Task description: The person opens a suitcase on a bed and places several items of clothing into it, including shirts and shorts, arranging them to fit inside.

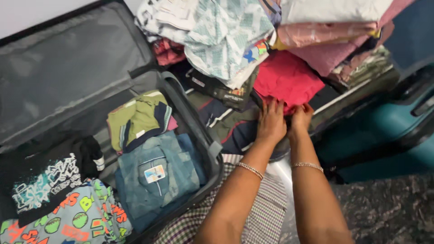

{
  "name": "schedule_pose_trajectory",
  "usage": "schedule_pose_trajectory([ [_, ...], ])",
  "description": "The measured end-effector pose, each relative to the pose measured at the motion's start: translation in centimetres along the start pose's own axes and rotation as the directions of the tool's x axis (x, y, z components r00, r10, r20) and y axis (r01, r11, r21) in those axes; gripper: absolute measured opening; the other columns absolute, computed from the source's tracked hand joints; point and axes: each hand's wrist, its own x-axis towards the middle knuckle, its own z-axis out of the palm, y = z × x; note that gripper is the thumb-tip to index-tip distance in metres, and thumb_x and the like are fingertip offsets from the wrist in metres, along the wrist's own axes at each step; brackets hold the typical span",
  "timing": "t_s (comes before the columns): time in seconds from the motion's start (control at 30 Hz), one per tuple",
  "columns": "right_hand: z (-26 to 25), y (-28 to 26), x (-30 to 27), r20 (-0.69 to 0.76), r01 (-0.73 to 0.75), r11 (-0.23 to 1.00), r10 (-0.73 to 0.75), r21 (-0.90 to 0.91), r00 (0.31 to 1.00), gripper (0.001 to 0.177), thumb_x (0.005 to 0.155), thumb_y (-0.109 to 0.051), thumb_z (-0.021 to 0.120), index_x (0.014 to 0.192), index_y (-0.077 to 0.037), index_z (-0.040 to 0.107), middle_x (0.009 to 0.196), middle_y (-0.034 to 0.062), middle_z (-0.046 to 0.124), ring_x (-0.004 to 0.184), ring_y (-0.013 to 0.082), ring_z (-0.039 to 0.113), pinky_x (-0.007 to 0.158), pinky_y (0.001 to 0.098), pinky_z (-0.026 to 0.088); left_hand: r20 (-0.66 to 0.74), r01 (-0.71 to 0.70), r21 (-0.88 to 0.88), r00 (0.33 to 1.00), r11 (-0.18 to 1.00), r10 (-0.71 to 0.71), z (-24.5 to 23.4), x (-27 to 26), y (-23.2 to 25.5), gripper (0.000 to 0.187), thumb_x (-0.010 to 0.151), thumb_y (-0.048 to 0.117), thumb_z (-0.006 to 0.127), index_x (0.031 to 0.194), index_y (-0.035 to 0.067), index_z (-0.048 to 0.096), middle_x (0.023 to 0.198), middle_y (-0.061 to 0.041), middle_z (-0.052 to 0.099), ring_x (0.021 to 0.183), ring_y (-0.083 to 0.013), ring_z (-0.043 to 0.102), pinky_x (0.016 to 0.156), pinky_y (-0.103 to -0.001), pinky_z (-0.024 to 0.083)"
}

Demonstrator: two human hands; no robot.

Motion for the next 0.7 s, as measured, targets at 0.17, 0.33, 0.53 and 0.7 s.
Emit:
schedule_pose_trajectory([
  [0.17, 0.9, -1.5, 0.7, 0.016, -0.174, 0.979, 0.173, 0.102, 0.985, 0.037, 0.094, -0.016, 0.061, 0.129, -0.015, 0.048, 0.087, 0.0034, 0.063, 0.07, 0.015, 0.053, 0.063, 0.0311, 0.047, -0.276, -0.247, 0.181, 0.916, 0.952, 0.291, 1.9, 2.2, 0.4, 0.07, 0.086, 0.011, 0.068, 0.151, 0.009, 0.043, 0.164, -0.015, 0.036, 0.154, -0.042, 0.031, 0.125, -0.055, 0.025],
  [0.33, 0.2, -2.5, -0.2, 0.292, -0.298, 0.941, 0.244, 0.16, 0.925, 0.041, 0.091, -0.017, 0.052, 0.131, -0.011, 0.059, 0.103, 0.0037, 0.069, 0.079, 0.0148, 0.059, 0.07, 0.0286, 0.049, -0.144, -0.163, 0.117, 0.973, 0.98, 0.179, 1.6, 4.5, 1.7, 0.08, 0.08, 0.017, 0.071, 0.152, 0.006, 0.038, 0.159, -0.018, 0.038, 0.145, -0.0414, 0.034, 0.119, -0.053, 0.027],
  [0.53, -0.4, -3.9, -1.3, 0.355, -0.214, 0.974, 0.175, 0.074, 0.918, 0.054, 0.091, -0.02, 0.046, 0.139, -0.008, 0.066, 0.13, -0.0017, 0.073, 0.104, 0.0084, 0.059, 0.086, 0.024, 0.039, -0.102, 0.029, 0.109, 0.995, 0.994, -0.018, 0.9, 7.6, 0.1, 0.048, 0.09, 0.009, 0.062, 0.137, 0.008, 0.053, 0.13, -0.018, 0.065, 0.116, -0.0365, 0.066, 0.1, -0.047, 0.053],
  [0.7, 0.9, -5.0, -2.9, 0.275, -0.231, 0.973, 0.215, 0.027, 0.937, 0.051, 0.097, -0.032, 0.047, 0.142, -0.015, 0.064, 0.141, 0.001, 0.062, 0.102, 0.0187, 0.04, 0.097, 0.0302, 0.035, -0.208, 0.074, -0.043, 0.975, 0.996, -0.081, -0.5, 6.9, 0.2, 0.043, 0.087, 0.005, 0.059, 0.13, 0.008, 0.06, 0.12, -0.021, 0.068, 0.107, -0.0421, 0.067, 0.09, -0.051, 0.054],
])
